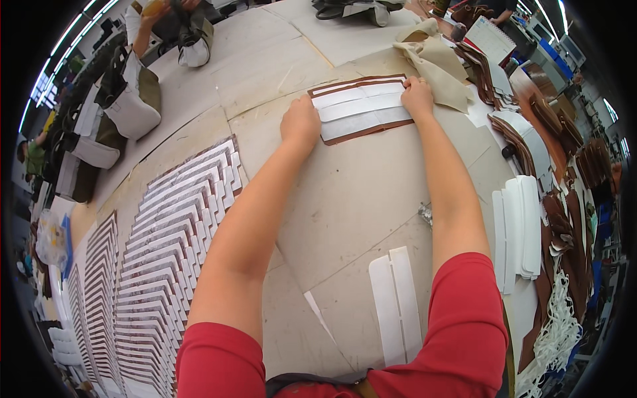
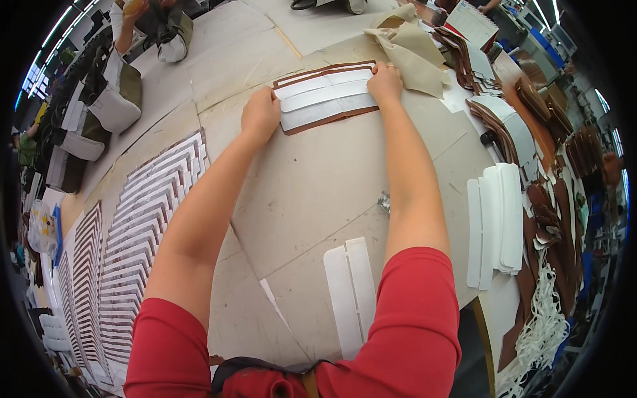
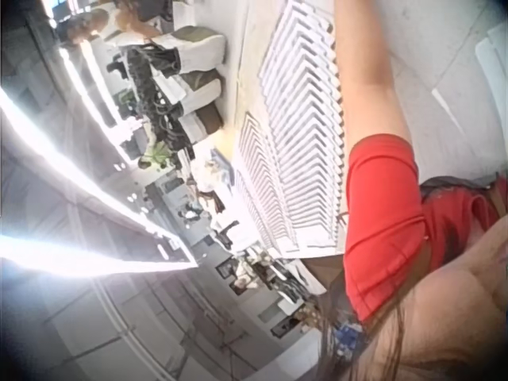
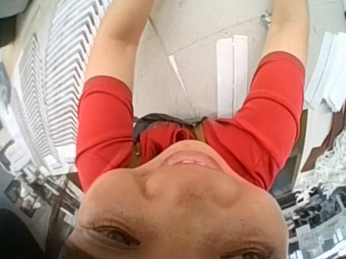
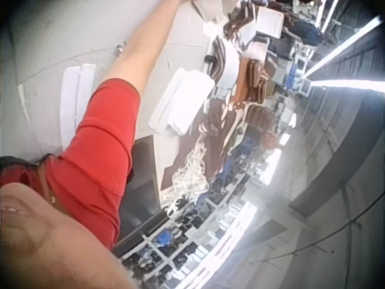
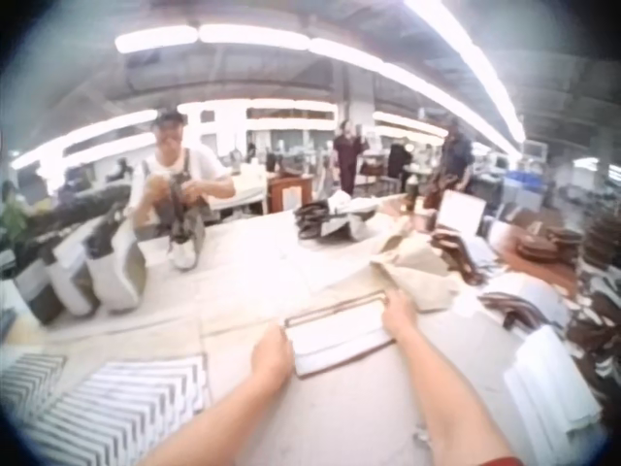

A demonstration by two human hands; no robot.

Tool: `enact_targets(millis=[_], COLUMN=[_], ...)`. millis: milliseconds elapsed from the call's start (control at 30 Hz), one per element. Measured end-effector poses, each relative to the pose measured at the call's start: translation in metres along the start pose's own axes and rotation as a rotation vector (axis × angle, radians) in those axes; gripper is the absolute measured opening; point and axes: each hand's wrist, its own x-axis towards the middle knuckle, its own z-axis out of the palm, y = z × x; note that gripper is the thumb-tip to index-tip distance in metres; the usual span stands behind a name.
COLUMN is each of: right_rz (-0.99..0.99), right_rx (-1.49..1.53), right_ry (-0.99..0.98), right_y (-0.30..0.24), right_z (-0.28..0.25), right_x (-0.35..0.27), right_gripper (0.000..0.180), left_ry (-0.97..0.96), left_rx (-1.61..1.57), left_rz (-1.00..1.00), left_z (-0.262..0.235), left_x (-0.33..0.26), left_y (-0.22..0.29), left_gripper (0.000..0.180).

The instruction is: The person assembles white paper or cardboard components by applying glue from a bottle and pressing them onto brown backing sheets. They repeatedly pick up white strips, apply adhesive, and align them onto the backing material, stacking the finished units on the table.

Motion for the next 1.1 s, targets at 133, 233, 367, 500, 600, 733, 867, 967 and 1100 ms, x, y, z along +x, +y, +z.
enact_targets(millis=[133,233,367,500,600,733,867,967,1100], right_rz=[0.071,0.136,-0.057,-0.188,-0.183,-0.250,-0.433,-0.453,-0.366], right_rx=[0.017,0.109,0.128,0.237,0.334,0.414,0.259,0.282,0.390], right_ry=[-0.132,-0.105,-0.026,-0.067,-0.205,-0.374,-0.314,-0.328,-0.333], right_y=[-0.003,0.019,0.029,0.038,0.026,-0.003,-0.026,-0.034,-0.035], right_z=[-0.020,-0.036,-0.099,-0.175,-0.220,-0.274,-0.319,-0.348,-0.369], right_x=[0.001,0.011,-0.010,-0.050,-0.094,-0.164,-0.218,-0.249,-0.278], right_gripper=[0.023,0.026,0.026,0.024,0.024,0.023,0.023,0.022,0.022], left_ry=[0.089,0.164,0.151,-0.082,-0.262,-0.497,-0.610,-0.570,-0.412], left_rx=[-0.002,-0.038,-0.046,-0.113,-0.221,-0.246,-0.069,0.165,0.291], left_rz=[-0.021,0.028,0.190,0.237,0.383,0.725,0.911,0.916,0.985], left_z=[-0.010,-0.043,-0.101,-0.154,-0.150,-0.127,-0.104,-0.088,-0.079], left_x=[-0.007,-0.030,-0.083,-0.159,-0.223,-0.316,-0.383,-0.409,-0.421], left_y=[0.006,0.012,-0.019,-0.022,-0.009,0.041,0.080,0.091,0.101], left_gripper=[0.025,0.026,0.024,0.017,0.014,0.013,0.016,0.015,0.010])
